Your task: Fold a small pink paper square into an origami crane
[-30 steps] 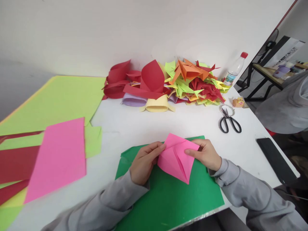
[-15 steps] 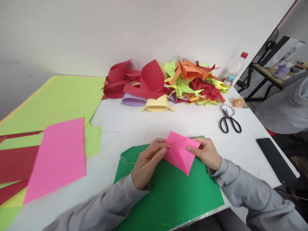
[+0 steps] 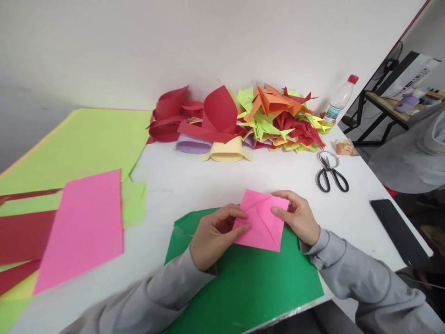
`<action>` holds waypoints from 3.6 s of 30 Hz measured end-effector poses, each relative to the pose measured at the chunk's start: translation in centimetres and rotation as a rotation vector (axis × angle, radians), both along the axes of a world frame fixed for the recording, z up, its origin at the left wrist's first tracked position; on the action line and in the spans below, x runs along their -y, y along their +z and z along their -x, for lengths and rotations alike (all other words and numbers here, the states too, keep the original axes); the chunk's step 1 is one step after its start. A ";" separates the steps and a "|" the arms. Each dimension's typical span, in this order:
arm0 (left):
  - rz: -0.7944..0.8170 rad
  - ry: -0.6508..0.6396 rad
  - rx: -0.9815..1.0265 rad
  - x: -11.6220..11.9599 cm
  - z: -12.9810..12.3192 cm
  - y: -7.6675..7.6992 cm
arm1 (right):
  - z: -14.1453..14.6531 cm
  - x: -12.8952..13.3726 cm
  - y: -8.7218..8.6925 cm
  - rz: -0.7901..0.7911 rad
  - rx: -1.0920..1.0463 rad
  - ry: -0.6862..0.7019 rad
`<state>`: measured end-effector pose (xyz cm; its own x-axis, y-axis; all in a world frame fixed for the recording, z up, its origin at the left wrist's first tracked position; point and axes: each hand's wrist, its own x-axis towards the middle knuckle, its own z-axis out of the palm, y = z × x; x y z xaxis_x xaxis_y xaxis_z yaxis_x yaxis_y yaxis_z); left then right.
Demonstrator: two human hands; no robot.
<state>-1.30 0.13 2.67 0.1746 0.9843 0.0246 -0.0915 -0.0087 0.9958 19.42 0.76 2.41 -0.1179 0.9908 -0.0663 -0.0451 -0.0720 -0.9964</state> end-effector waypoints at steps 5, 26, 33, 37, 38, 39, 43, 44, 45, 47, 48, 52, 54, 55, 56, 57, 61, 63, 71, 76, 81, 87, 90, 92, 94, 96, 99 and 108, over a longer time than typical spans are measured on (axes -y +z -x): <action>-0.059 0.049 -0.056 0.2 -0.1 -0.4 | 0.0 0.6 0.2 -0.252 0.241 0.024; -0.154 0.014 -0.058 0.7 0.1 -0.8 | 0.2 0.1 -0.2 -0.073 -0.039 -0.074; -0.022 -0.220 0.080 0.8 0.4 -0.7 | 0.0 -0.2 0.4 0.118 -0.127 -0.057; -0.017 -0.263 0.087 0.6 0.7 -1.0 | 0.1 -0.1 0.7 0.147 -0.153 -0.061; -0.021 -0.275 0.082 0.6 0.8 -1.0 | 0.2 -0.1 0.8 0.166 -0.169 -0.050; -0.027 -0.288 0.075 0.5 0.9 -1.1 | 0.1 -0.1 0.9 0.189 -0.187 -0.032; -0.047 -0.313 0.044 0.5 1.0 -1.1 | 0.1 -0.2 0.9 0.257 -0.218 0.033; -0.039 -0.316 0.046 0.5 1.0 -1.0 | 0.0 -0.2 0.8 0.262 -0.222 0.035; -0.028 -0.319 0.053 0.5 0.9 -1.0 | 0.0 -0.2 0.8 0.264 -0.227 0.034; -0.009 -0.331 0.073 0.5 0.9 -0.9 | 0.0 -0.2 0.6 0.256 -0.226 0.027; -0.007 -0.339 0.080 0.5 0.9 -1.0 | -0.1 -0.3 0.5 0.243 -0.214 0.018; -0.173 -0.248 -0.068 0.1 1.0 -1.3 | -0.4 -0.8 0.0 0.118 -0.089 -0.087; -0.411 -0.114 -0.282 -0.2 1.2 -1.3 | -0.5 -1.1 -0.2 0.048 -0.028 -0.141; -0.548 -0.066 -0.390 -0.2 1.3 -1.3 | -0.6 -1.2 -0.3 0.023 -0.007 -0.152; -0.678 -0.043 -0.479 -0.3 1.4 -1.3 | -0.6 -1.3 -0.4 0.005 0.014 -0.155; -0.792 -0.049 -0.544 -0.3 1.4 -1.3 | -0.6 -1.3 -0.5 -0.010 0.037 -0.149; -1.040 -0.135 -0.659 -0.2 1.3 -1.4 | -0.5 -1.2 -0.8 -0.067 0.136 -0.114; -1.085 -0.151 -0.696 -0.2 1.2 -1.5 | -0.5 -1.1 -1.0 -0.077 0.159 -0.100; -1.224 -0.151 -0.893 -1.2 1.2 -2.3 | -1.4 -1.6 -1.4 -0.354 0.532 -0.067; -1.255 -0.121 -0.957 -1.5 1.2 -2.8 | -1.9 -2.1 -1.7 -0.745 0.833 0.008; -1.251 -0.122 -0.998 -2.7 2.5 -3.1 | -2.2 -2.4 -1.4 -0.944 0.873 0.249; -1.138 -0.182 -0.956 -3.2 3.4 -3.2 | -2.8 -2.7 -0.6 -0.852 0.824 0.406; -1.132 -0.162 -0.940 -3.1 3.3 -3.1 | -3.1 -3.0 -0.8 -0.859 0.806 0.432; -1.130 -0.147 -0.942 -3.0 3.2 -3.1 | -3.2 -3.1 -1.0 -0.868 0.810 0.430; -1.130 -0.135 -0.944 -3.0 3.1 -3.0 | -3.2 -3.1 -1.1 -0.870 0.808 0.424; -1.138 -0.116 -0.942 -3.0 3.0 -3.0 | -3.1 -3.1 -1.1 -0.867 0.796 0.414; -1.153 -0.103 -0.932 -3.1 3.0 -3.1 | -3.1 -3.1 -1.1 -0.873 0.780 0.404; -1.176 -0.094 -0.944 -3.1 2.9 -3.0 | -3.1 -3.3 -1.4 -0.906 0.778 0.394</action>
<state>-4.24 3.19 -0.34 0.6352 0.4694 0.6133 0.5138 -0.8497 0.1182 22.53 4.03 1.06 -0.6513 0.6229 0.4333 0.4441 0.7759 -0.4479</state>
